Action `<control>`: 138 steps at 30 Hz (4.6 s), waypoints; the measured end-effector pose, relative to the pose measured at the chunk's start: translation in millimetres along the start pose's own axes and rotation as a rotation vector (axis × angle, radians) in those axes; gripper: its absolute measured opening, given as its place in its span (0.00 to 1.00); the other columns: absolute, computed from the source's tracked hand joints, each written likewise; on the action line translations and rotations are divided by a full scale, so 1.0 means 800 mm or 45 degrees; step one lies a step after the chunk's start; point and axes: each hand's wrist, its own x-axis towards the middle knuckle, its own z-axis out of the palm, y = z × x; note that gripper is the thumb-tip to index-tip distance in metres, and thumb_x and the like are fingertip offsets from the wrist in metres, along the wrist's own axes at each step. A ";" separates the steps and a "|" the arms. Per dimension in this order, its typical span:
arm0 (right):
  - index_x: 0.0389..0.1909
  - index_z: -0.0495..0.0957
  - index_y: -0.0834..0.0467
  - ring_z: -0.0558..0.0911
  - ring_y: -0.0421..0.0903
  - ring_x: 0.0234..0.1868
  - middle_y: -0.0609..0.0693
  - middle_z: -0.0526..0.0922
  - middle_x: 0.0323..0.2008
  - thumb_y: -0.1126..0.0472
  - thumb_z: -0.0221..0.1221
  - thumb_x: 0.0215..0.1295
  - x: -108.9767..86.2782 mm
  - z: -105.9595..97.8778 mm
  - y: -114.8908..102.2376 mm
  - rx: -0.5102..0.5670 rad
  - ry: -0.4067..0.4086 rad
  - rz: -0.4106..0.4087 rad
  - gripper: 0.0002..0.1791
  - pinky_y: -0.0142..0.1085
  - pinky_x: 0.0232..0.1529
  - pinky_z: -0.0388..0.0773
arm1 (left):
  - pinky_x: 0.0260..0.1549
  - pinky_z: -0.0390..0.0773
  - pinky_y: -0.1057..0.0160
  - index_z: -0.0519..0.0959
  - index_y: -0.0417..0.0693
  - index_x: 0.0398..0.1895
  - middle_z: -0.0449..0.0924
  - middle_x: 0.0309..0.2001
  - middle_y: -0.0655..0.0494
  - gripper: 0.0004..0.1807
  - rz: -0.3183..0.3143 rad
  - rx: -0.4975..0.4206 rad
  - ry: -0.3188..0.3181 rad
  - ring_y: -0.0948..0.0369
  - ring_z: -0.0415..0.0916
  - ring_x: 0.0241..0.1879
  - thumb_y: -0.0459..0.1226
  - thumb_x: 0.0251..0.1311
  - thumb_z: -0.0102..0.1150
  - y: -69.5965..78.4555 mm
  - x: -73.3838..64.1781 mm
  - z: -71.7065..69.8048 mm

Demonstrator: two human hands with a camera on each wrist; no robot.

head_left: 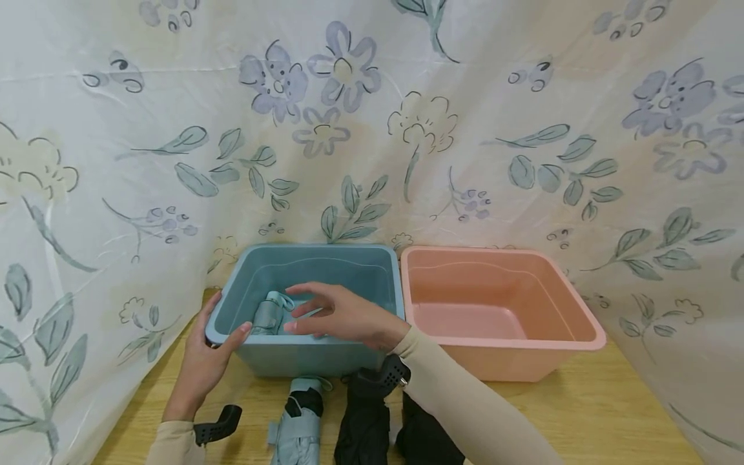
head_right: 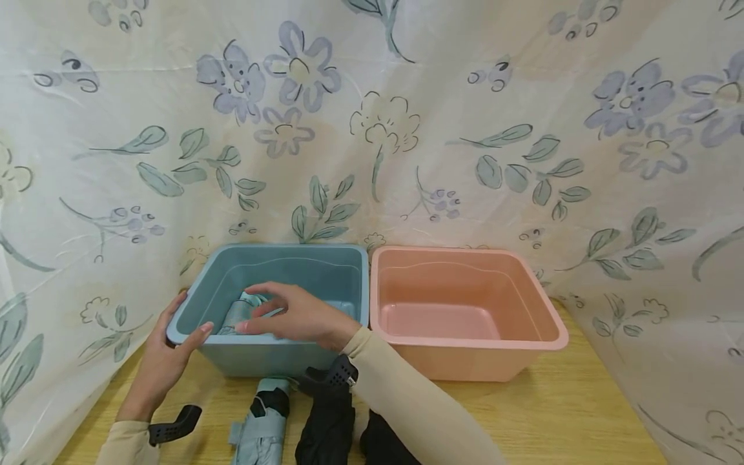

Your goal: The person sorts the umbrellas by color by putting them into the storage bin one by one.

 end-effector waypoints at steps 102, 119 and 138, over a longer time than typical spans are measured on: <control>0.68 0.71 0.51 0.74 0.49 0.50 0.57 0.76 0.57 0.56 0.79 0.49 -0.221 0.027 0.271 -0.322 0.497 -0.050 0.43 0.43 0.41 0.74 | 0.64 0.57 0.29 0.36 0.60 0.84 0.42 0.79 0.37 0.51 -0.024 0.012 -0.002 0.35 0.49 0.73 0.46 0.70 0.62 0.003 0.000 0.003; 0.76 0.58 0.55 0.74 0.54 0.59 0.64 0.58 0.71 0.68 0.68 0.62 -0.261 -0.009 0.143 0.203 0.283 -0.161 0.43 0.44 0.52 0.79 | 0.62 0.58 0.27 0.36 0.61 0.84 0.43 0.79 0.35 0.51 -0.049 0.039 0.009 0.33 0.50 0.72 0.46 0.70 0.62 0.007 0.001 0.004; 0.74 0.63 0.41 0.81 0.62 0.49 0.65 0.66 0.64 0.59 0.72 0.61 -0.192 -0.165 0.053 -0.094 0.409 0.099 0.42 0.52 0.43 0.84 | 0.62 0.58 0.27 0.36 0.60 0.84 0.43 0.78 0.35 0.52 -0.042 0.026 0.008 0.32 0.50 0.72 0.45 0.70 0.62 0.007 0.004 0.003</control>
